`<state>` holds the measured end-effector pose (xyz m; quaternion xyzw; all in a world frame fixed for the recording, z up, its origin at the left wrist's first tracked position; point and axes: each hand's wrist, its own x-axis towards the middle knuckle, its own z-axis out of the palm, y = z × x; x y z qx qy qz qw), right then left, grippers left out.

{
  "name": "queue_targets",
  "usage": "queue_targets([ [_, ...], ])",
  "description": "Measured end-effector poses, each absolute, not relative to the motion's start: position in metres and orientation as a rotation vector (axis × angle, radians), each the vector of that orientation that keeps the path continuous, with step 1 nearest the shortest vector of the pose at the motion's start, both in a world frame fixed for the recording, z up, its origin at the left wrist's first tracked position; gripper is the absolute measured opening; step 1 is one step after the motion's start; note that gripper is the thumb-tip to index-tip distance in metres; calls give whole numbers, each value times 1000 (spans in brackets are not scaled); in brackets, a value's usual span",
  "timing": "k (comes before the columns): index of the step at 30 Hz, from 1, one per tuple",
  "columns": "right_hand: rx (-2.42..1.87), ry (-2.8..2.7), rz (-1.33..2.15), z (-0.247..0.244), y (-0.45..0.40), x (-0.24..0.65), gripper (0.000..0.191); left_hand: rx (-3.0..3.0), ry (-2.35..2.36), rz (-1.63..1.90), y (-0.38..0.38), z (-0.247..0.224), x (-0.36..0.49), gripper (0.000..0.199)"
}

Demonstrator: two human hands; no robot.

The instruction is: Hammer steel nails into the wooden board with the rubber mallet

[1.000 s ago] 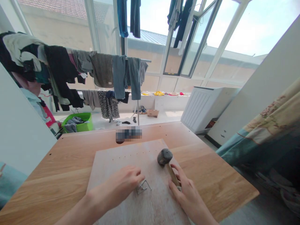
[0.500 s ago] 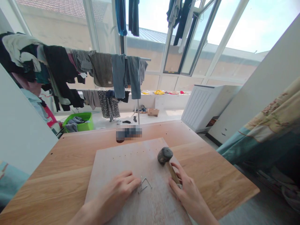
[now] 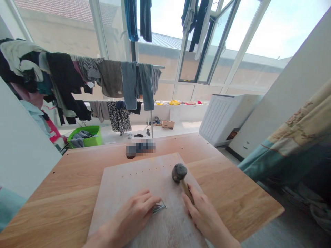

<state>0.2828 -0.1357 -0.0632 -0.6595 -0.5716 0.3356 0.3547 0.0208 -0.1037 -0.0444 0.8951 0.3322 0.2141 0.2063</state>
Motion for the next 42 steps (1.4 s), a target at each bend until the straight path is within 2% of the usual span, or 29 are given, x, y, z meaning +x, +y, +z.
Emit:
queue_targets([
  [2,-1684,-1449,1001,-61,-133,282,42,2341,925,776,-90,-44,36,29],
  [5,-1690,-1387,1140,-54,-129,281,38,2035,952,974,-55,-39,65,17],
  [8,-1671,-1303,1202,-48,-127,281,33,1840,1020,1046,-18,-39,95,11],
  [12,-1580,-1219,1295,-50,-127,285,35,1796,1074,1052,10,-51,120,12],
  [19,-1540,-1264,1310,-53,-126,288,37,1876,1068,1081,11,-63,121,13],
  [29,-1332,-1015,1225,-21,-84,279,33,1905,1102,1087,13,-65,123,11],
  [42,-1150,-993,1296,-32,-82,269,30,1898,1159,1078,15,-64,122,8],
])
